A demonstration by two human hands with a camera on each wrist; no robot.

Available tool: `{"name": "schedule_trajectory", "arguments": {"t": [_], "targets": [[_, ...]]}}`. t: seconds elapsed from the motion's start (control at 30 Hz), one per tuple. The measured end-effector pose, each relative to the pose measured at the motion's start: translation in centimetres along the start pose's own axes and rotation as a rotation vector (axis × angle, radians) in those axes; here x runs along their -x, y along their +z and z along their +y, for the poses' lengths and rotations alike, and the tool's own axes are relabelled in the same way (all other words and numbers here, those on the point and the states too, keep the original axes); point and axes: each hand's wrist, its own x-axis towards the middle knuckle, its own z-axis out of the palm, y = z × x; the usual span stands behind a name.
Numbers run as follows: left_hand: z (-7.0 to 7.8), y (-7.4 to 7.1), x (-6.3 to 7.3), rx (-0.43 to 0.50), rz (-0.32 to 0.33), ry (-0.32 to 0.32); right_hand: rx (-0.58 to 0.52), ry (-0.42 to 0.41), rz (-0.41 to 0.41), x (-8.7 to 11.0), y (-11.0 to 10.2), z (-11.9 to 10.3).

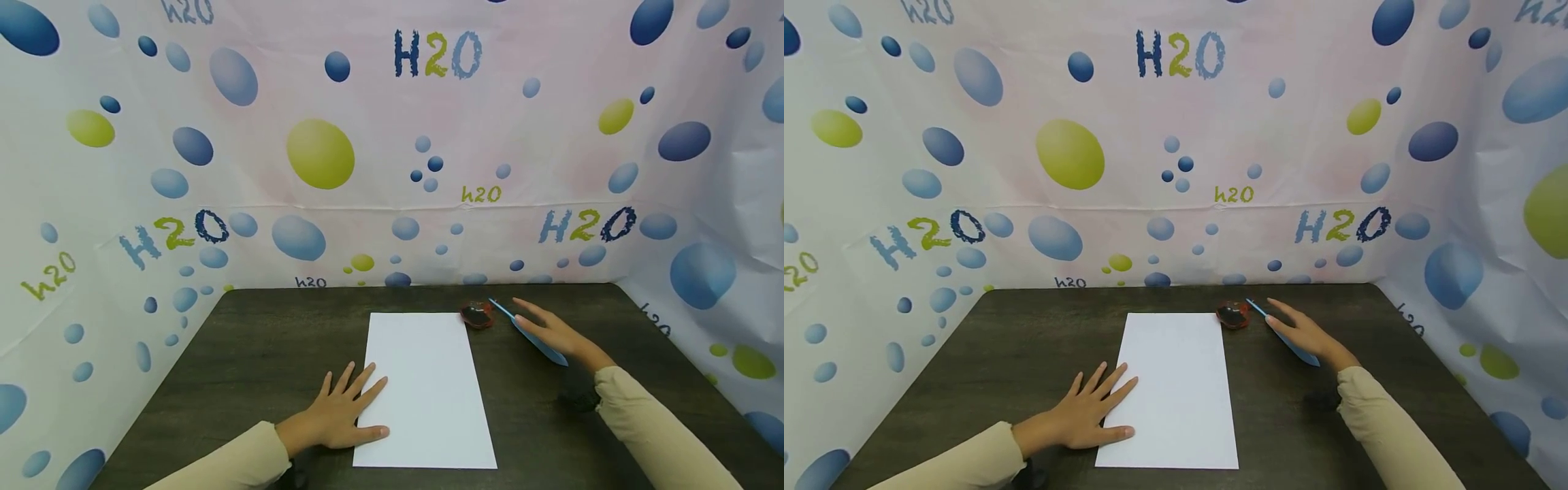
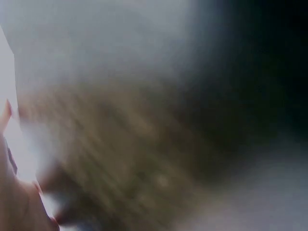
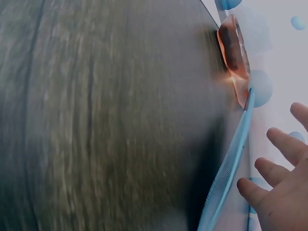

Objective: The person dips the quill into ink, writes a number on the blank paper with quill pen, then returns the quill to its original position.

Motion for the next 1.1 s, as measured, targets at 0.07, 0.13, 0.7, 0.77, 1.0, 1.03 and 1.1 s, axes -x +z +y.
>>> {"name": "schedule_trajectory", "arguments": {"t": [0.07, 0.13, 0.7, 0.77, 1.0, 1.03, 1.1], "targets": [[0.0, 0.1, 0.1, -0.002, 0.0, -0.003, -0.022, -0.009, 0.006, -0.3, 0.2, 0.2], [0.0, 0.1, 0.1, -0.005, 0.002, -0.004, -0.031, -0.008, 0.014, -0.6, 0.4, 0.4], [0.0, 0.2, 0.1, 0.015, 0.001, 0.018, -0.024, 0.029, 0.038, -2.1, 1.4, 1.0], [0.0, 0.1, 0.1, 0.012, -0.004, 0.013, 0.0, 0.035, 0.034, -2.3, 1.4, 1.0], [0.3, -0.2, 0.1, 0.015, -0.011, 0.004, 0.043, 0.032, 0.022, -2.9, 1.0, 0.8], [0.2, -0.1, 0.1, 0.018, -0.013, 0.003, 0.035, 0.032, 0.018, -3.0, 0.9, 0.8], [0.2, -0.1, 0.2, 0.018, -0.013, 0.0, 0.024, 0.028, 0.007, -3.2, 0.8, 0.9]]}}
